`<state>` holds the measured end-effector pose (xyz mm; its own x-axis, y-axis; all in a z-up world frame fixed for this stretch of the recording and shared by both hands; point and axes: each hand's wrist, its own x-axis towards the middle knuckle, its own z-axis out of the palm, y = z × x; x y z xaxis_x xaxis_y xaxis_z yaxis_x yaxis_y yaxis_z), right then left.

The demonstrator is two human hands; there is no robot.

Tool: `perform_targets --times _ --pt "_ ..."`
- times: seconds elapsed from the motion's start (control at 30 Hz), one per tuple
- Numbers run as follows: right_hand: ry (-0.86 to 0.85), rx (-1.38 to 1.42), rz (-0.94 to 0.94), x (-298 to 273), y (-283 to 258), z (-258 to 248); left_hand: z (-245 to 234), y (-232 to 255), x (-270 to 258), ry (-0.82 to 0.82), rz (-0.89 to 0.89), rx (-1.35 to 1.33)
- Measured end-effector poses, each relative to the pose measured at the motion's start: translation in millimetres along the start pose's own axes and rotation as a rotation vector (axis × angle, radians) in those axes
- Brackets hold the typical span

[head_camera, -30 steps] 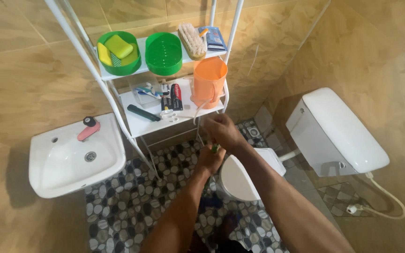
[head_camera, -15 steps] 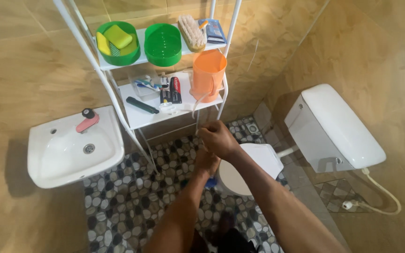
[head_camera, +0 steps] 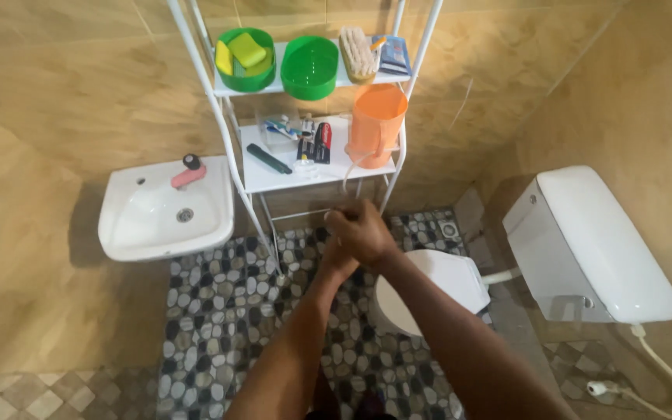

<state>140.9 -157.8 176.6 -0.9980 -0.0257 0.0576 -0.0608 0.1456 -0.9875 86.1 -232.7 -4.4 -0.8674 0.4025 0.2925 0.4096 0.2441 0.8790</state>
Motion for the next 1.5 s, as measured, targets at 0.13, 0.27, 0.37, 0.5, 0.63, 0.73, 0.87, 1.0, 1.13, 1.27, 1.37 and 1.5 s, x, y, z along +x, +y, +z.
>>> perform_targets --times 0.13,0.27,0.37,0.5,0.63,0.73,0.87,1.0,1.13,1.27,1.37,1.5 --pt "-0.053 -0.051 -0.238 -13.0 21.7 8.2 54.5 -88.8 -23.0 0.07 -0.179 -0.533" --pt "-0.186 -0.068 -0.14 -22.0 23.0 9.7 24.5 0.3 -65.2 0.092 -0.309 -0.409" --pt "-0.234 -0.019 -0.045 -21.8 21.2 9.7 10.5 40.6 -82.8 0.034 -0.367 -0.004" --pt "-0.18 0.143 0.104 -17.7 -14.8 7.5 3.9 52.5 -75.8 0.101 -0.219 0.056" --pt "-0.164 0.003 -0.065 -21.0 -43.8 -0.6 -6.2 59.4 -53.4 0.122 -0.109 0.087" --pt "-0.211 0.055 -0.071 -22.6 -36.9 3.0 -7.2 40.0 -44.0 0.144 -0.164 0.097" --pt "-0.155 -0.047 -0.066 -28.6 11.7 18.2 12.7 -29.1 -54.8 0.134 -0.243 -0.009" --pt "-0.188 0.069 0.006 -29.9 26.6 27.4 2.0 -6.9 -70.0 0.173 -0.233 0.077" --pt "-0.245 0.158 0.091 -19.8 11.1 21.7 16.2 2.3 -82.5 0.188 -0.329 0.061" --pt "-0.206 0.05 0.159 -23.6 -7.5 24.4 29.5 -11.3 -97.3 0.209 -0.339 0.0" --pt "-0.194 0.043 0.14 -30.1 -21.7 27.7 20.7 2.1 -98.2 0.205 -0.334 -0.135" --pt "-0.153 0.054 0.113 -30.3 -43.5 35.3 -6.4 30.1 -83.5 0.218 -0.364 0.204"
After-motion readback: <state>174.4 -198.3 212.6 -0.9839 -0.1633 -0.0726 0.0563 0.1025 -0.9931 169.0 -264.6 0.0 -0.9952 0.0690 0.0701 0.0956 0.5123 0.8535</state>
